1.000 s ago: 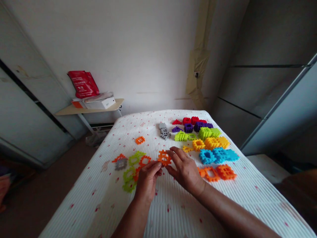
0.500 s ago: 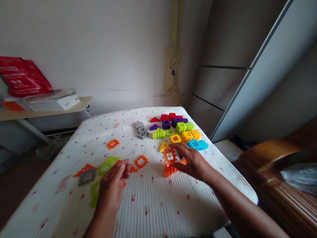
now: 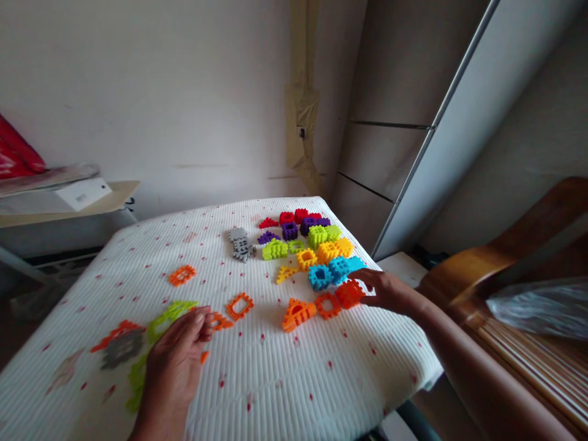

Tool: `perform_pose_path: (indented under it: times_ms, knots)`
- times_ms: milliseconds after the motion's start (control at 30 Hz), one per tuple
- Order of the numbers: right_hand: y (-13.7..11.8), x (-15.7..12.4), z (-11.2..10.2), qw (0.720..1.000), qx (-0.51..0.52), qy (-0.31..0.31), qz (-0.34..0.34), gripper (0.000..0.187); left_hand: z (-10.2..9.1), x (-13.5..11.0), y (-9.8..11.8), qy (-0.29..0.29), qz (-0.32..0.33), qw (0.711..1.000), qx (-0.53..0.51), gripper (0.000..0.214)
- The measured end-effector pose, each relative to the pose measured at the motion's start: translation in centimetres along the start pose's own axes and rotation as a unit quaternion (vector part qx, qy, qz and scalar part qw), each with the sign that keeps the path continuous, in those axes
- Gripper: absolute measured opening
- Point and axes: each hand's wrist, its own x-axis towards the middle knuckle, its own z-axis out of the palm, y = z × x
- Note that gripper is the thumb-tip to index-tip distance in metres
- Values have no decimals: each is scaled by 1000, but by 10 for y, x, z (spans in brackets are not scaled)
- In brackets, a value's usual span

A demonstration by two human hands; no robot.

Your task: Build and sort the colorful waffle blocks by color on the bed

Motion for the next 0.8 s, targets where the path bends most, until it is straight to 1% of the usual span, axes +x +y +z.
perform_pose_path:
  times_ms: [100, 267, 433, 600, 700, 767, 800]
  knots:
    - [0, 3, 3, 1000, -7, -9, 2, 47, -6, 5, -2, 0, 2, 1000, -1, 29]
    - [-2, 4, 2, 1000, -3, -28, 3, 48, -15, 13, -6, -16, 6, 1000, -1, 28]
    - [-4, 4, 0, 999, -6, -32, 9, 50, -14, 13, -6, -21, -2, 1000, -4, 28]
    - [-7, 0, -5, 1000, -11, -6, -2, 49, -9, 6, -4, 0, 9, 1000, -9, 29]
    - [-16, -2, -12, 999, -8, 31, -28, 43, -11, 9, 2, 11, 55, 998, 37, 28]
    - [-23, -1, -15, 996, 2, 72, -57, 35, -17, 21, 10, 22, 108, 987, 119, 28]
    - [-26, 1, -16, 992, 7, 98, -73, 32, -21, 30, 15, 24, 136, 975, 176, 29]
